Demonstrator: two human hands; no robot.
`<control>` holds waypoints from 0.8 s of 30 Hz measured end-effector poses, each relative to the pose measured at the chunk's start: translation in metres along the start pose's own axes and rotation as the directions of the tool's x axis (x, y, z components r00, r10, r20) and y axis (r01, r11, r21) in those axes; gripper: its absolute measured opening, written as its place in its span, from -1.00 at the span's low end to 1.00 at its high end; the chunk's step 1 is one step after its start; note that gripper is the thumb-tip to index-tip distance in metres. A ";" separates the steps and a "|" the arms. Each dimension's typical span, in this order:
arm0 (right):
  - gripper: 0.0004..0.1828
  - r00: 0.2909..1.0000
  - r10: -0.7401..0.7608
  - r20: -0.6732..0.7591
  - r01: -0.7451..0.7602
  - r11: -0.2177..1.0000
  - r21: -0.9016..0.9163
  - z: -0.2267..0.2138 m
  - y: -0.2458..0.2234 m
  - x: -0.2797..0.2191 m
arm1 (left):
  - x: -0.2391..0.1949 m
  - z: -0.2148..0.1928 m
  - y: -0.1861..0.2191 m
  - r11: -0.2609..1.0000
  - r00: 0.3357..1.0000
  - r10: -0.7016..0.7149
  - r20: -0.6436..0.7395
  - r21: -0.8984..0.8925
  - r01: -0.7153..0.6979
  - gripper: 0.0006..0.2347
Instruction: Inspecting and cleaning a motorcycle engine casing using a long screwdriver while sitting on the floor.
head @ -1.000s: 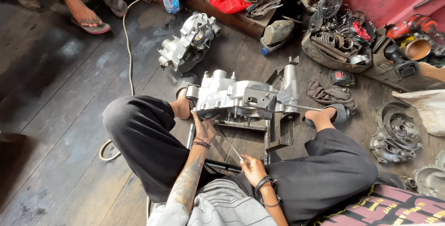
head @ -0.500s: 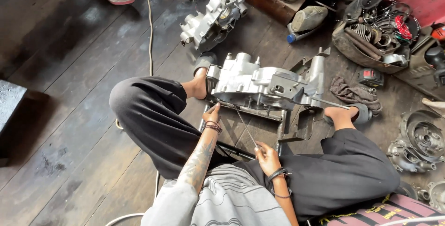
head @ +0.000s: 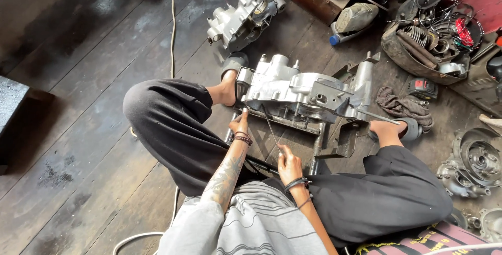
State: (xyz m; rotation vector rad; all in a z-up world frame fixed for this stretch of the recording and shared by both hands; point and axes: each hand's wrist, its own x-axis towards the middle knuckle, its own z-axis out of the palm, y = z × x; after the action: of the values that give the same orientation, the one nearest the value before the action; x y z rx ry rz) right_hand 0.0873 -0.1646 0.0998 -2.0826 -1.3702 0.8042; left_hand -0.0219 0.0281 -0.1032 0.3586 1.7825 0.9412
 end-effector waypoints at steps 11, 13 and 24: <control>-0.55 0.999 0.041 -0.020 -0.043 0.993 -0.109 0.009 0.005 0.021 | 0.014 0.017 -0.008 0.977 0.959 0.187 0.215 -0.146 -0.158 -0.57; -0.55 0.999 0.034 -0.033 -0.037 0.994 -0.098 0.003 -0.002 0.019 | 0.014 0.024 -0.008 0.972 0.931 0.222 0.290 -0.135 -0.190 -0.50; -0.63 0.972 0.235 0.002 -0.193 0.796 0.573 0.005 0.022 0.022 | -0.033 0.017 -0.025 0.996 0.966 -0.076 0.249 -0.025 0.085 -0.71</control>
State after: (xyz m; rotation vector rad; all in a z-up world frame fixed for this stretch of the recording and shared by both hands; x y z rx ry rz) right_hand 0.1044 -0.1512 0.0769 -1.7688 -0.7254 1.0703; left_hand 0.0120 -0.0020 -0.1028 0.3615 1.5391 0.8315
